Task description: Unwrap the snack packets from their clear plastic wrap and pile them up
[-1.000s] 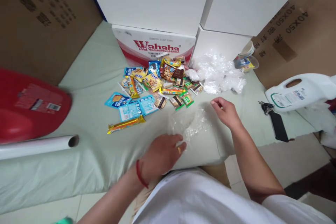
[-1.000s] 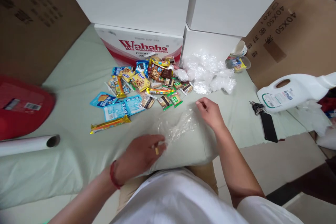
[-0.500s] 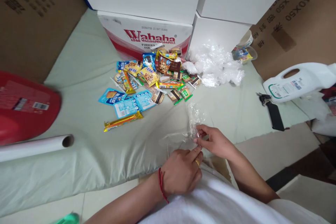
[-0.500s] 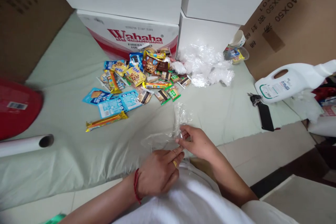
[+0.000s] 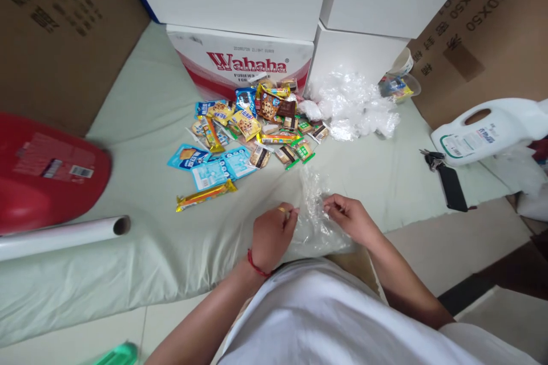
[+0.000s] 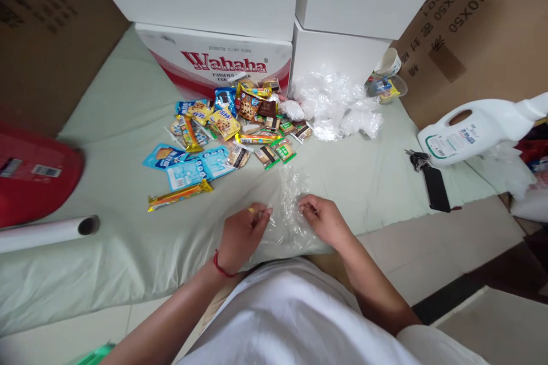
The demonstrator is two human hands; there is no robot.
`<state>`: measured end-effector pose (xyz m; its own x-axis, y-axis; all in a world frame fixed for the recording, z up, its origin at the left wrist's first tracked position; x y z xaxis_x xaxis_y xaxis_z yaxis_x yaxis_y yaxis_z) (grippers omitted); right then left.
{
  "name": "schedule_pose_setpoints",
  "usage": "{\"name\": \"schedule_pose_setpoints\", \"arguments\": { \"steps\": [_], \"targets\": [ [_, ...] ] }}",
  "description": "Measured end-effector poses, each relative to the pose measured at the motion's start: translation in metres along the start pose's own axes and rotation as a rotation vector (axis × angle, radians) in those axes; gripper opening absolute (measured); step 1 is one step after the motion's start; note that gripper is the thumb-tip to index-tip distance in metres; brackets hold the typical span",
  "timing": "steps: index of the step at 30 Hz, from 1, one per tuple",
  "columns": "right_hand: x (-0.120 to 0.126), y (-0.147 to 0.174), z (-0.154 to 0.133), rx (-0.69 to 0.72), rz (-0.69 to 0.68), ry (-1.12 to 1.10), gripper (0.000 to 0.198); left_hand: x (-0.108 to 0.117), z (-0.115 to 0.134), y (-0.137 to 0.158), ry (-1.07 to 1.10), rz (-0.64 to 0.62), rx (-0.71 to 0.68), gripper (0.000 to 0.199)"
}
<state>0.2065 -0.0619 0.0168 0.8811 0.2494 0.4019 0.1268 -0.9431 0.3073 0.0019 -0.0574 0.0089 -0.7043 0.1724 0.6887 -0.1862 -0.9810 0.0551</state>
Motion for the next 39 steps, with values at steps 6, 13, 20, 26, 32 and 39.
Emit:
{"name": "schedule_pose_setpoints", "arguments": {
  "steps": [6,13,20,26,32,39],
  "targets": [
    [0.021,0.006,0.031,-0.052,0.017,-0.057,0.02,0.029,-0.032,0.012,0.279,0.237,0.234,0.03],
    [0.054,-0.004,0.032,-0.112,-0.001,-0.2,0.049,0.035,-0.016,0.024,0.142,0.306,0.151,0.025],
    [0.029,-0.047,-0.012,0.011,-0.082,-0.131,0.065,0.028,0.0,0.033,0.067,0.29,0.008,0.024],
    [-0.01,-0.062,-0.023,0.042,0.012,-0.072,0.032,0.02,-0.013,0.042,0.081,0.32,0.084,0.02],
    [-0.028,-0.051,-0.038,0.1,-0.009,0.01,0.023,0.032,-0.002,0.02,0.052,0.433,0.078,0.074],
    [-0.014,-0.05,-0.013,-0.01,0.048,-0.116,0.033,0.037,-0.028,-0.016,0.173,0.279,0.273,0.043]
  ]
}}
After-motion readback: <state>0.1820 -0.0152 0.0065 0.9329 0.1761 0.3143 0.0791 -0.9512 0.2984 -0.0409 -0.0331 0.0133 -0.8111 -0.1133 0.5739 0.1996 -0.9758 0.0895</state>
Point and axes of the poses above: each hand's wrist, its own y-axis away from the middle knuckle, its own x-axis out of the back of the hand, z = x × y, the point moved 8 cm from there along -y, towards the middle knuckle
